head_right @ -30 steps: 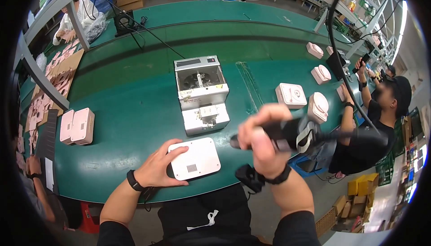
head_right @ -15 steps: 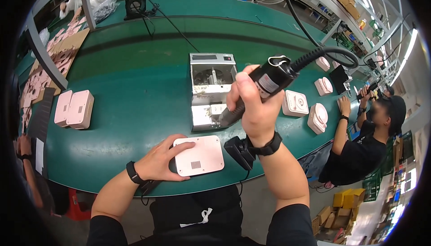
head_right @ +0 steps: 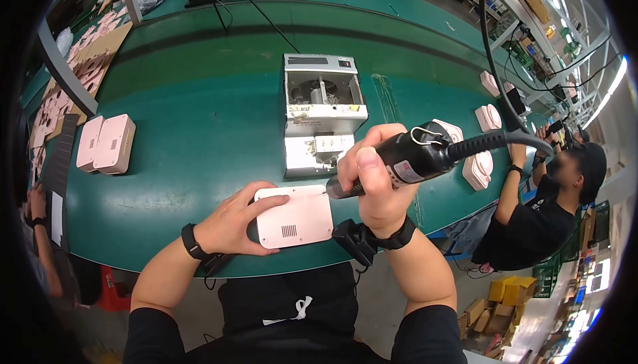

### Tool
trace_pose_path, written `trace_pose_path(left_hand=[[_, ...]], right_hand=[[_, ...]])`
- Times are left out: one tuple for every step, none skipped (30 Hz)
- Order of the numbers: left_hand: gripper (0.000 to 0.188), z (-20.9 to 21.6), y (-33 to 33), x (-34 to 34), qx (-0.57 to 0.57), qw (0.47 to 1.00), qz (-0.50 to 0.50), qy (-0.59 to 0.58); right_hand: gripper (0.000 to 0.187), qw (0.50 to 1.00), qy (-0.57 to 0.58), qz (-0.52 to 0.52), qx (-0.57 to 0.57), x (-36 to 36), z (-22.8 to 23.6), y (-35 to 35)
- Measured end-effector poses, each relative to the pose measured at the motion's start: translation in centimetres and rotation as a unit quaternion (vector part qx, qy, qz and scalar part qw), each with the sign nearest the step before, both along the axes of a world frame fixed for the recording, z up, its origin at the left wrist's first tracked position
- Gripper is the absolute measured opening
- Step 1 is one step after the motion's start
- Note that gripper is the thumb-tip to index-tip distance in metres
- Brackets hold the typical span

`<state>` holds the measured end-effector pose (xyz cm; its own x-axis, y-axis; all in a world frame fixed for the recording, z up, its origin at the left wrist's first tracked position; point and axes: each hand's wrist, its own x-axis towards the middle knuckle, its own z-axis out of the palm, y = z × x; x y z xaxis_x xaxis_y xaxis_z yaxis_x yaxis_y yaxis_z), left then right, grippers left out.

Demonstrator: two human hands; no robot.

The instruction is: The person picks up a pink device, drives screws into its back with a power screwdriver, and places it on the conveyor belt, repeating the process for several more devices.

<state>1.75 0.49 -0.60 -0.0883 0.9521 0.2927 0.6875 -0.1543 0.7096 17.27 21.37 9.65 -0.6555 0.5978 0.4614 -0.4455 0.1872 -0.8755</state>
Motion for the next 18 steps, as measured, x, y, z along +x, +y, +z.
trace_pose_path(left_hand=[[0.091,-0.1,0.0,0.0,-0.002,1.0,-0.002,-0.003],[0.091,-0.1,0.0,0.0,-0.003,1.0,-0.002,-0.003],[0.092,-0.1,0.0,-0.1,-0.003,1.0,-0.002,-0.004],[0.093,-0.1,0.1,-0.1,-0.003,1.0,-0.001,-0.002],[0.093,-0.1,0.1,-0.2,-0.003,1.0,-0.002,-0.003],[0.092,0.0,0.1,-0.1,-0.003,1.0,-0.001,-0.004],[0.091,0.1,0.1,-0.1,-0.004,1.0,0.001,-0.004],[0.089,0.1,0.1,-0.1,-0.004,1.0,0.003,-0.004],[0.089,0.1,0.1,-0.1,-0.004,1.0,0.004,-0.003],[0.09,0.1,0.1,-0.1,-0.004,1.0,0.004,-0.002],[0.09,0.1,0.2,-0.1,-0.005,1.0,0.004,0.0],[0.09,0.2,0.2,-0.1,-0.006,1.0,0.004,0.002],[0.09,0.2,0.2,-0.1,-0.006,1.0,0.004,0.004],[0.089,0.3,0.2,-0.2,-0.011,1.0,0.005,0.003],[0.088,0.4,0.2,-0.2,-0.016,1.0,0.006,0.002],[0.088,0.5,0.2,-0.3,-0.021,1.0,0.007,0.001],[0.088,0.5,0.3,-0.1,-0.021,1.0,0.006,0.005],[0.087,0.4,0.4,0.2,-0.018,1.0,0.007,-0.009]], right_hand=[[0.026,1.0,0.004,0.006,-0.002,0.0,-0.3,0.0],[0.026,1.0,0.001,0.004,-0.004,0.0,-0.4,-0.1],[0.027,1.0,0.0,0.005,-0.009,0.0,-0.4,-0.1],[0.027,1.0,0.001,0.009,-0.014,-0.2,-0.3,-0.1],[0.028,1.0,0.002,0.012,-0.019,-0.2,-0.3,-0.1],[0.028,1.0,0.001,0.011,-0.019,-0.2,-0.4,0.0],[0.028,1.0,0.002,0.013,-0.019,0.0,-0.6,0.1],[0.028,1.0,0.003,0.015,-0.019,0.1,-0.8,0.2],[0.029,1.0,0.005,0.018,-0.02,0.1,-0.9,0.2],[0.029,1.0,0.006,0.019,-0.02,0.1,-1.0,0.3],[0.029,1.0,0.005,0.02,-0.016,0.1,-1.0,0.3],[0.029,1.0,0.005,0.02,-0.012,0.0,-1.0,0.4],[0.029,1.0,0.006,0.021,-0.007,0.0,-0.9,0.4],[0.029,1.0,0.008,0.02,-0.007,-0.1,-0.8,0.3],[0.028,1.0,0.001,0.019,-0.005,-0.1,-0.6,0.2],[0.028,1.0,-0.005,0.018,-0.003,-0.2,-0.4,0.1],[0.028,1.0,-0.012,0.017,0.0,-0.2,-0.2,0.1],[0.028,1.0,-0.008,0.016,0.0,-0.2,0.2,0.1]])
